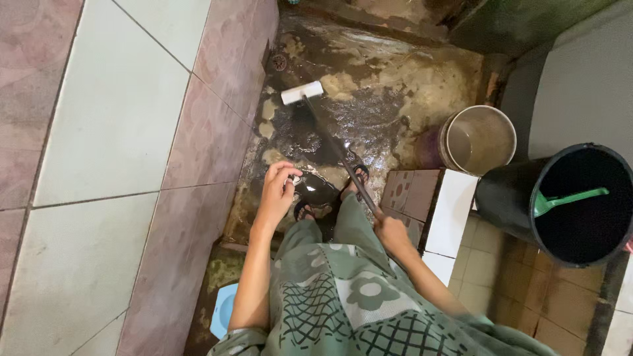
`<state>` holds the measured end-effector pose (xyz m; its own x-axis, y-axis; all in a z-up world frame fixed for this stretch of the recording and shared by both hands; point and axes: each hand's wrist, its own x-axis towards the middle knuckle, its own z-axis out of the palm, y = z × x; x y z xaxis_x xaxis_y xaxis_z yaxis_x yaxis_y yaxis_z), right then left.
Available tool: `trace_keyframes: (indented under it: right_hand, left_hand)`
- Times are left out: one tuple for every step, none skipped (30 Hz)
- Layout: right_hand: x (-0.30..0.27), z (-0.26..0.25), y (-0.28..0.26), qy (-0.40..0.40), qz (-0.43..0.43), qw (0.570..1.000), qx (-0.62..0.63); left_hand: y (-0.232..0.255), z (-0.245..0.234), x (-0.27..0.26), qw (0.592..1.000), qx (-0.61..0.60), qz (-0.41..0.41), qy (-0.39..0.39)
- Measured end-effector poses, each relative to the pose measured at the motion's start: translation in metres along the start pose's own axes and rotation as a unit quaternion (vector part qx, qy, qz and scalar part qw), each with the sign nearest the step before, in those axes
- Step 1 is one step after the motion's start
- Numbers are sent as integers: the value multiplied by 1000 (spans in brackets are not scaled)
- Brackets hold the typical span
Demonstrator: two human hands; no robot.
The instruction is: The person scrubs the tiled floor of a bathroom using a squeegee-like brush, pours water from a bucket using a scoop, and rinses the area.
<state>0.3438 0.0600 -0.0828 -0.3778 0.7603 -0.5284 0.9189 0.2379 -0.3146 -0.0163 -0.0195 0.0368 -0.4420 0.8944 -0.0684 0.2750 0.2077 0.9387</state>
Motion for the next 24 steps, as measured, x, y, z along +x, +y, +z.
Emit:
trace_keyframes:
  right_hand:
    - [19, 16, -7, 27, -13, 999, 19]
    - [41, 31, -14, 55, -27, 997, 38]
    - [69, 43, -22, 57, -56, 997, 14]
    - [100, 51, -33, 59, -85, 995, -10]
    - [128, 57, -46, 102, -126, 985, -58]
    - [149, 62, -58, 144, -167, 969, -106]
    - [158, 65, -67, 117, -143, 980, -72]
    - [162, 66, -74, 89, -118, 988, -37]
    - [162, 60, -77, 65, -92, 994, -3]
    - [152, 51, -72, 54, -79, 995, 15]
    - [136, 41, -64, 42, -66, 996, 35]
    - [119, 31, -57, 31, -54, 997, 55]
    - [99, 21, -46, 23, -46, 998, 38]
    - [76, 11, -32, 15, -39, 999, 22]
    - [50, 2, -16, 12, -40, 999, 30]
    - [29, -2, -7, 8, -41, 998, 38]
    - [16, -1, -4, 0, -16, 1000, 26]
    - [4, 1, 1, -8, 10, 1000, 15]
    - [0, 4, 6, -16, 35, 999, 3]
    - [10, 14, 3, -8, 15, 1000, -4]
    - [29, 27, -5, 0, -5, 1000, -11]
    - [47, 37, -11, 9, -25, 999, -20]
    - [70, 46, -20, 44, -78, 996, -7]
    - [97, 53, -32, 79, -131, 988, 6]
  left_hand:
    - [1, -2, 1, 1000, -2, -4, -4]
    - [1, -3, 1, 1000, 1, -1, -2]
    - [0, -3, 0, 1000, 5, 1, 0]
    - [-2, -4, 0, 1000, 8, 3, 3]
    - [-4, -4, -1, 1000, 10, 19, 7]
    - [-7, -4, -2, 999, 11, 34, 10]
    - [-10, -4, -4, 999, 13, 48, 11]
    - [-12, -5, -7, 999, 11, 44, 10]
    - [-13, -4, -7, 999, 7, 44, 9]
    - [-14, -3, -6, 999, 3, 43, 9]
    - [-14, -4, -5, 999, 6, 38, 5]
    - [-14, -5, -3, 999, 9, 34, 1]
    - [-13, -5, -4, 1000, 13, 27, -4]
    - [-12, -6, -3, 999, 13, 30, -1]
    - [-12, -7, 0, 999, 13, 33, 0]
    - [-12, -8, 1, 999, 13, 35, 2]
    - [-11, -9, 4, 999, 17, 51, 7]
    - [-11, -9, 6, 998, 21, 66, 12]
    - [-11, -9, 7, 996, 25, 80, 17]
    - [-12, -10, 7, 997, 25, 78, 14]
    - [-12, -10, 7, 997, 25, 76, 12]
    - [-12, -10, 7, 997, 24, 74, 10]
    - [-12, -11, 5, 999, 18, 48, 3]
    - [-12, -13, 3, 1000, 12, 22, -4]
